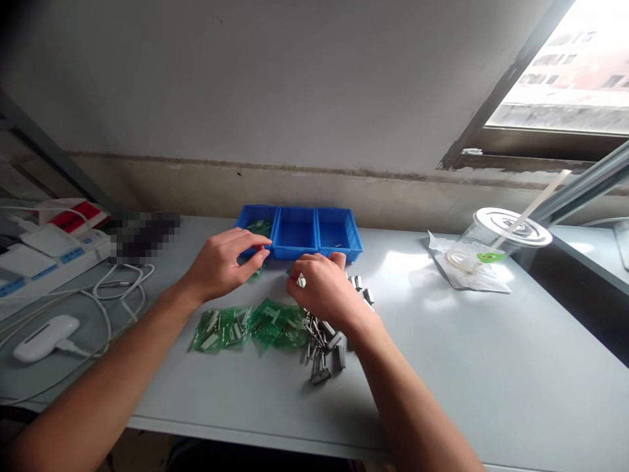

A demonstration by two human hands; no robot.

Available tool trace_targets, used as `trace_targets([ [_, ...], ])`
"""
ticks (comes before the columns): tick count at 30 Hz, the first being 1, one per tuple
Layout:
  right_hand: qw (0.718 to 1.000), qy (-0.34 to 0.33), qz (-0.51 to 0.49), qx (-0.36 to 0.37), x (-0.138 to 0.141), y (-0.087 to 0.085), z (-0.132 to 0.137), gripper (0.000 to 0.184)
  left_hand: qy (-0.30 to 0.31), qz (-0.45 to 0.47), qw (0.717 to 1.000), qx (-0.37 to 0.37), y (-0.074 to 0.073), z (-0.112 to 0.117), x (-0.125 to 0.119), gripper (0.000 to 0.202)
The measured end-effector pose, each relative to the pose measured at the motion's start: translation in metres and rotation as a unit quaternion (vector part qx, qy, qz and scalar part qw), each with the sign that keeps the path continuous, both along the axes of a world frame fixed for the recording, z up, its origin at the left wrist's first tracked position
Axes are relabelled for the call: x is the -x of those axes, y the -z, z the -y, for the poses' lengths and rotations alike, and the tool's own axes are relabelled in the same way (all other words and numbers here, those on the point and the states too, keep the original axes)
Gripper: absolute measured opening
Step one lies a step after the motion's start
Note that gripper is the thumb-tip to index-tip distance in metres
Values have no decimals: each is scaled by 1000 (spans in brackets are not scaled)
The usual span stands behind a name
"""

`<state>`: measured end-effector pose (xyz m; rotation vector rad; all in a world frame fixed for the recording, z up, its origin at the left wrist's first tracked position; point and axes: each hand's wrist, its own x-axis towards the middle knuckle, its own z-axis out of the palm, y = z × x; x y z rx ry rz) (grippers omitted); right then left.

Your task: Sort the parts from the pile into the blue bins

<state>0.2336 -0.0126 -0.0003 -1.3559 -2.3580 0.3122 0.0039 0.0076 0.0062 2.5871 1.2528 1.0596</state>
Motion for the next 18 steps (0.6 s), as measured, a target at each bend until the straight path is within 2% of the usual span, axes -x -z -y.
trace_targets([
  [3, 997, 29, -69, -25, 0, -7, 0, 16, 29, 17, 997, 76, 0, 0, -1, 30],
  [6, 985, 56, -166, 12, 0, -14, 1, 17, 66, 58, 982, 164, -2, 2, -4, 42],
  [8, 973, 60, -217, 44, 0, -16, 0, 19, 59, 82, 972, 213, -2, 4, -7, 46],
  [10, 962, 59, -260, 58, 1, -16, 0, 20, 48, 120, 958, 257, -1, 5, -11, 43],
  [13, 935, 59, -340, 81, 2, -13, -1, 24, 64, 197, 920, 332, 1, 6, -16, 34],
  [15, 912, 46, -387, 126, 3, -12, -2, 26, 77, 239, 898, 361, 2, 6, -17, 32],
  [18, 896, 20, -403, 187, 5, -11, -3, 35, 76, 278, 892, 350, 0, 4, -17, 28],
])
